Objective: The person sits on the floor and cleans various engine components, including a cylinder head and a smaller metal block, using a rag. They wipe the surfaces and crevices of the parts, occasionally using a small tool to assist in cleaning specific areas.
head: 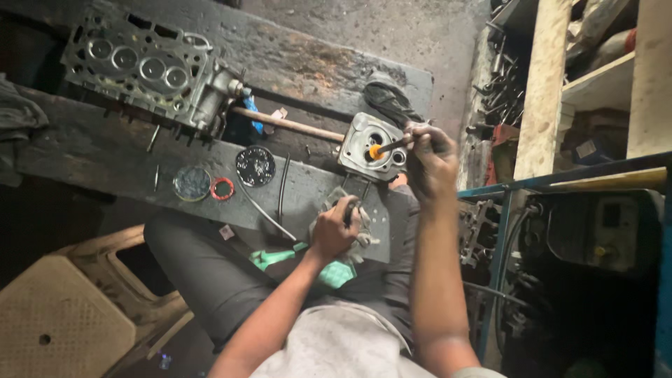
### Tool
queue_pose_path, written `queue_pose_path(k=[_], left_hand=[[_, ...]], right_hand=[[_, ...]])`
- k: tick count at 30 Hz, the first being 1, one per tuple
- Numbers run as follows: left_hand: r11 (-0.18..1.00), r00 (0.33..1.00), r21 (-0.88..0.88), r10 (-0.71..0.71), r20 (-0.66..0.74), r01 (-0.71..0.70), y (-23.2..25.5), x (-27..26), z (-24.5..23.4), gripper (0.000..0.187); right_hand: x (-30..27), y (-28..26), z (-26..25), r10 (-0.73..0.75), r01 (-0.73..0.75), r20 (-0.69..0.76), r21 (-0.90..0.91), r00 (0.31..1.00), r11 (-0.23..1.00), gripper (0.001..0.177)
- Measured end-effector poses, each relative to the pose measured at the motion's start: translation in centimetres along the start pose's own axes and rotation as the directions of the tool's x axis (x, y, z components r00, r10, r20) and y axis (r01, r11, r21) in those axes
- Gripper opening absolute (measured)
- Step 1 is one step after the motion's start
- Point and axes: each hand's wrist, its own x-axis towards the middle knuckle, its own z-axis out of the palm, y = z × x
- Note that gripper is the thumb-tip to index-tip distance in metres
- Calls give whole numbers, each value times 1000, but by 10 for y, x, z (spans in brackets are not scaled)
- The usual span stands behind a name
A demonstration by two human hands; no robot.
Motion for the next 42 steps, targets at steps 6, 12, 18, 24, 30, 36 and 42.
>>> queue_pose_path(k=[6,12,18,24,30,36,42], left_hand=[[999,999,-34,-41,17,41,17,3,-11,26],[995,997,-62,-70,38,72,18,4,-12,29],[977,993,-181,-99,65,109,38,-1,-52,42],[879,895,240,-340,-289,412,15,-19,-149,43],[733,823,406,-377,-426,546,-51,-27,-214,61],[634,793,476,-489,-363,609,-88,-27,-220,68],[632,786,467,-506,-355,618,-92,-29,-219,68]], right_hand=[[0,-24,47,-21,2,-91,-207,996,978,10],[5,-7,38,41,-160,-295,-394,955,905,25],[5,-17,46,-23,-179,-226,-825,974,537,40],[-8,-13,51,-58,30,5,-889,998,457,39],[-6,-7,41,-156,37,-37,-894,987,446,50],[-6,-10,46,-143,-84,-144,-930,979,358,54],[-6,-14,63,-115,-84,-157,-874,981,479,40]])
